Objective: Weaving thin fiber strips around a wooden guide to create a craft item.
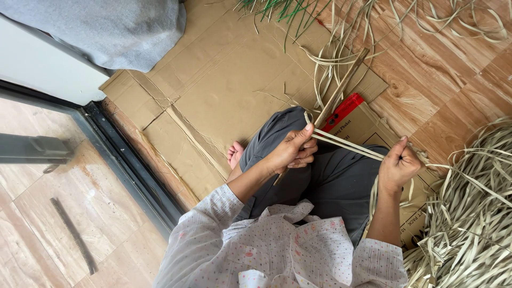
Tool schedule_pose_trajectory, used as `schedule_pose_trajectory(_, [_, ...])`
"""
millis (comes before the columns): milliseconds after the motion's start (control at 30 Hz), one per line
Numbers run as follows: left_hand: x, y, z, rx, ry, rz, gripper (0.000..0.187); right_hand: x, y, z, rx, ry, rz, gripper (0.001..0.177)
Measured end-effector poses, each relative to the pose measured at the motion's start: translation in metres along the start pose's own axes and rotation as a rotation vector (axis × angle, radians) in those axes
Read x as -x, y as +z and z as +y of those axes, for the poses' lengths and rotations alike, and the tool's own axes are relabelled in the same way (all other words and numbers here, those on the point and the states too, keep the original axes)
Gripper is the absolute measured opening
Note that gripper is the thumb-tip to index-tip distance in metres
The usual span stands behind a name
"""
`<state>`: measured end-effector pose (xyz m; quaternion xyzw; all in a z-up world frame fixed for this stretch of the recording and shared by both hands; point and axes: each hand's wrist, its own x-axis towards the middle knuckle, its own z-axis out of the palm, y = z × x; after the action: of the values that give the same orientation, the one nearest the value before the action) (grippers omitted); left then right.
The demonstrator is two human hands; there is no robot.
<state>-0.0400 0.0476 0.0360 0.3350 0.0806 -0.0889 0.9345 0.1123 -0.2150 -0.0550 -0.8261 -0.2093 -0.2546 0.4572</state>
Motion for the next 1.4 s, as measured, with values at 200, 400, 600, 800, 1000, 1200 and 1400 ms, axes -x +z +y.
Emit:
schedule_pose_trajectory(200, [0.009, -0.006, 0.019, -0.027, 0.054, 0.033, 0.050, 0.002, -0.007, 0.015, 0.029, 0.019, -0.018, 0.066])
schedule_pose_trajectory(400, [0.013, -0.015, 0.026, -0.175, 0.102, 0.112, 0.049, 0.002, -0.012, 0.017, 0.062, 0.086, -0.032, 0.067])
schedule_pose_trajectory(600, [0.005, -0.044, 0.002, -1.006, 0.244, 0.367, 0.050, 0.012, 0.006, 0.024, -0.037, 0.343, -0.085, 0.069])
schedule_pose_trajectory(800, [0.024, -0.023, -0.002, -1.181, -0.020, 0.224, 0.041, 0.017, 0.025, -0.004, -0.007, 0.279, -0.052, 0.068])
schedule_pose_trajectory(1000, [0.016, -0.050, -0.027, -1.037, -0.108, 0.059, 0.047, 0.014, 0.024, -0.015, 0.060, 0.271, -0.073, 0.065])
schedule_pose_trajectory(1200, [-0.005, -0.044, -0.075, -1.025, -0.261, 0.111, 0.037, 0.018, 0.038, -0.038, -0.068, 0.300, -0.067, 0.062])
schedule_pose_trajectory(1400, [-0.019, -0.007, -0.084, -0.910, -0.037, 0.182, 0.049, 0.023, 0.047, -0.089, -0.202, 0.249, -0.085, 0.056])
